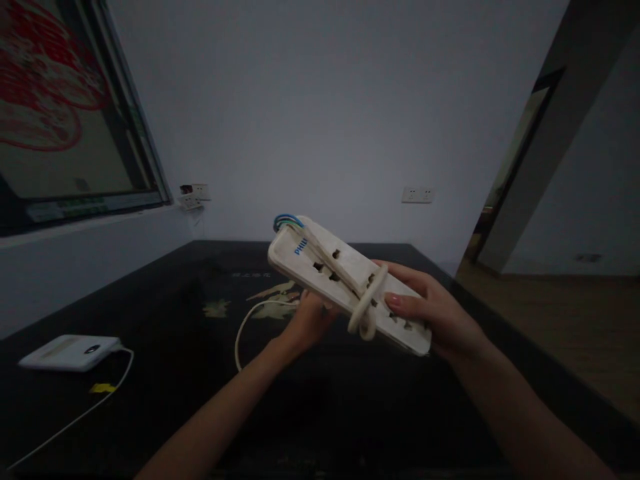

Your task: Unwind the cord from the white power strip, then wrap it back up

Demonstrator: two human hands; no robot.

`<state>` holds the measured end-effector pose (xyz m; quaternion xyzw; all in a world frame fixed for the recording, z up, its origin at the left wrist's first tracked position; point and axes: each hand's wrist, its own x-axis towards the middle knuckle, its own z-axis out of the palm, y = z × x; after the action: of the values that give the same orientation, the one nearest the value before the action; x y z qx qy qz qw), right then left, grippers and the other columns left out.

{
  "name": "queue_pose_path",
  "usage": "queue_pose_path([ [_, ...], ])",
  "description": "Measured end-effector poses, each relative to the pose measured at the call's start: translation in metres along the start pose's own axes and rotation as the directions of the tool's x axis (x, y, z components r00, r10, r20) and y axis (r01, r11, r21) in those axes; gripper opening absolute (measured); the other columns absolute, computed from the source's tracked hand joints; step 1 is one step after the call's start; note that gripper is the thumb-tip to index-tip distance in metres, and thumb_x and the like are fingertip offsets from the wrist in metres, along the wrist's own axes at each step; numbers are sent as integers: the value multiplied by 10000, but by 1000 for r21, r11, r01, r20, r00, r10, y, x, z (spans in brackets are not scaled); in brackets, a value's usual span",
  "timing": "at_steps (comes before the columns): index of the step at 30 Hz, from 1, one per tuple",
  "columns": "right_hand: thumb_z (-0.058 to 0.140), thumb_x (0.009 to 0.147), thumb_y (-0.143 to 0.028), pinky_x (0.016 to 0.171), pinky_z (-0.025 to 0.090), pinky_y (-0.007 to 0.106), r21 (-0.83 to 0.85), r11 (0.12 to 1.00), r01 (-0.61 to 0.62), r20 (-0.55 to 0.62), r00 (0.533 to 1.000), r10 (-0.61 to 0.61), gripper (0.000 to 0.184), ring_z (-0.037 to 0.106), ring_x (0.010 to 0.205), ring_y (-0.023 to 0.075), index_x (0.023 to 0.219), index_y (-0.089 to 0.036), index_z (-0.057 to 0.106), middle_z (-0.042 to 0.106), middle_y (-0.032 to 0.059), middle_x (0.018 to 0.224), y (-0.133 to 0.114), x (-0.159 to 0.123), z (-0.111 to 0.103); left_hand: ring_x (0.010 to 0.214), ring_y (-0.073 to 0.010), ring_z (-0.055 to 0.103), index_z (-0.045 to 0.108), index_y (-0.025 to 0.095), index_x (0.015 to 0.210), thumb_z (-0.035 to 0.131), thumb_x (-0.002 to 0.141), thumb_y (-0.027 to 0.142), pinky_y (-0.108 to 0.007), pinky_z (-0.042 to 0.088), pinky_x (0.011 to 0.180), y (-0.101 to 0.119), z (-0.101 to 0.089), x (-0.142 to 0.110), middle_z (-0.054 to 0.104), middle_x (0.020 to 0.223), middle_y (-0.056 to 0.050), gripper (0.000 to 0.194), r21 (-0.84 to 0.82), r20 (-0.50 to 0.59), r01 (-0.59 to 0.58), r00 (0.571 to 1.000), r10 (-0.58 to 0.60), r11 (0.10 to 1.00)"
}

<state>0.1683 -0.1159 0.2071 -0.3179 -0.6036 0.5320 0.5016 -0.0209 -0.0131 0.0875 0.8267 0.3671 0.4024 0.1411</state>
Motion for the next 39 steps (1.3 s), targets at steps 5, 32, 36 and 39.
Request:
queue_pose_path([
  [5, 758, 687, -338, 616, 531, 220, 132, 990, 41, 6, 999, -42, 522, 676, 751, 156, 1168, -172, 645, 714, 83, 978, -5, 6, 18, 1002, -237, 620, 464, 171, 1215, 481, 895, 338, -392, 500, 890, 35, 13, -6, 621, 1116, -139, 362, -333, -331, -56, 942, -61, 941],
  [32, 768, 670, -378, 469, 524, 229, 17, 999, -50, -246, 968, 53, 553, 604, 520, 116, 1155, -168, 604, 690, 30, 776, 26, 5, -27, 641, -152, 613, 577, 167, 826, 352, 969, 231, -249, 475, 607, 64, -11, -23, 641, 700, -51, 275, 161, -257, -430, 851, 459, 888],
  [36, 756, 689, -391, 492, 495, 220, -217, 974, -70, -298, 955, 2, 555, 623, 581, 126, 1175, -185, 584, 693, 37, 845, 30, 7, -43, 534, -120, 601, 569, 176, 888, 443, 936, 243, -217, 466, 549, 77, -29, -33, 654, 660, -9, 151, 168, -305, -348, 871, 385, 922],
  [39, 744, 707, -379, 459, 474, 222, -379, 917, -124, -257, 966, 25, 676, 623, 572, 140, 1310, -209, 491, 691, 39, 825, 28, 3, -54, 496, -107, 595, 591, 175, 948, 495, 925, 267, -207, 454, 520, 84, -49, -31, 681, 670, 4, 135, 242, -334, -299, 868, 369, 923],
])
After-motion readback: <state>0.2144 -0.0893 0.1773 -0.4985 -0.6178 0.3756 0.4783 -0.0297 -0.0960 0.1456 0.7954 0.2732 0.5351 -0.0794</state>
